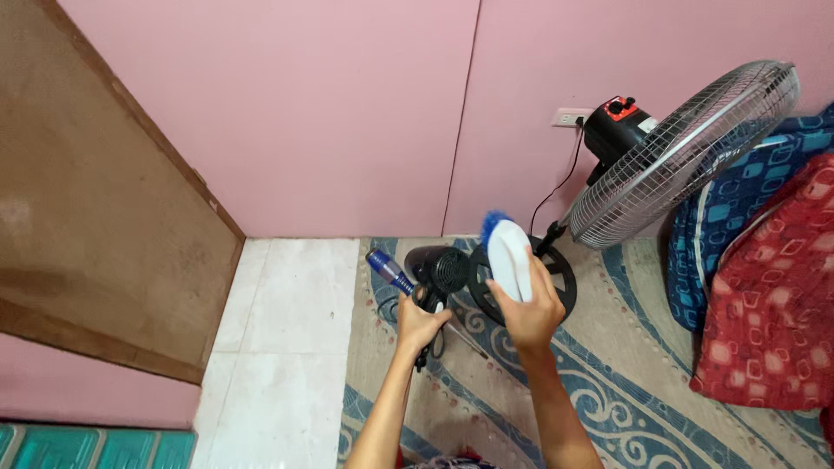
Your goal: The person unplugs a standing fan and uses a screwdriver to unscrew the rear guard of the fan. They then pick up a hair dryer and a brush from a dresser and brush the hair dryer while holding it.
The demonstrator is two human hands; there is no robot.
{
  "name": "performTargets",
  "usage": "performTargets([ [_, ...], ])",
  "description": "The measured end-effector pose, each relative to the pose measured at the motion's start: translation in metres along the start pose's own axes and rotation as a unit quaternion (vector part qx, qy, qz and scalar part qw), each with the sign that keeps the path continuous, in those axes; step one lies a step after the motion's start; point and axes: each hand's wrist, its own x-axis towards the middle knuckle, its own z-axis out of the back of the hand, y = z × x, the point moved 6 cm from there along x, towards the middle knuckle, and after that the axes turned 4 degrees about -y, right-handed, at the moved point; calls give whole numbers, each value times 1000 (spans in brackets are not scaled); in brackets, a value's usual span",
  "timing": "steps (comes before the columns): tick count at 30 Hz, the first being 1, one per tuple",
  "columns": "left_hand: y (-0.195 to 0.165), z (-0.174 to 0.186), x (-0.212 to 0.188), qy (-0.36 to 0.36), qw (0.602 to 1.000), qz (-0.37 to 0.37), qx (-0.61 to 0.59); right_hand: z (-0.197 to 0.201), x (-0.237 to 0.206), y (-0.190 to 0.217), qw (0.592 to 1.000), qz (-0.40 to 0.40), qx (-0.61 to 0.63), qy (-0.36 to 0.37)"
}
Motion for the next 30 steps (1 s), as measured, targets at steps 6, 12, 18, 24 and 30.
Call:
performTargets([
  [6, -2, 9, -1, -29, 995, -64, -69, -24, -20, 21, 976, 185, 25, 115],
  [12, 1, 10, 8, -55, 998, -24, 3, -39, -3, -12, 987, 73, 90, 111],
  [18, 15, 19, 8, -29, 999, -10, 17, -15, 30, -40, 996, -78, 34, 12],
  [24, 3, 19, 9, -31, 999, -16, -31, -18, -27, 24, 984, 72, 106, 122],
  [30, -28, 30, -1, -51, 993, -104, 22, -26, 10, -9, 978, -57, 80, 182],
])
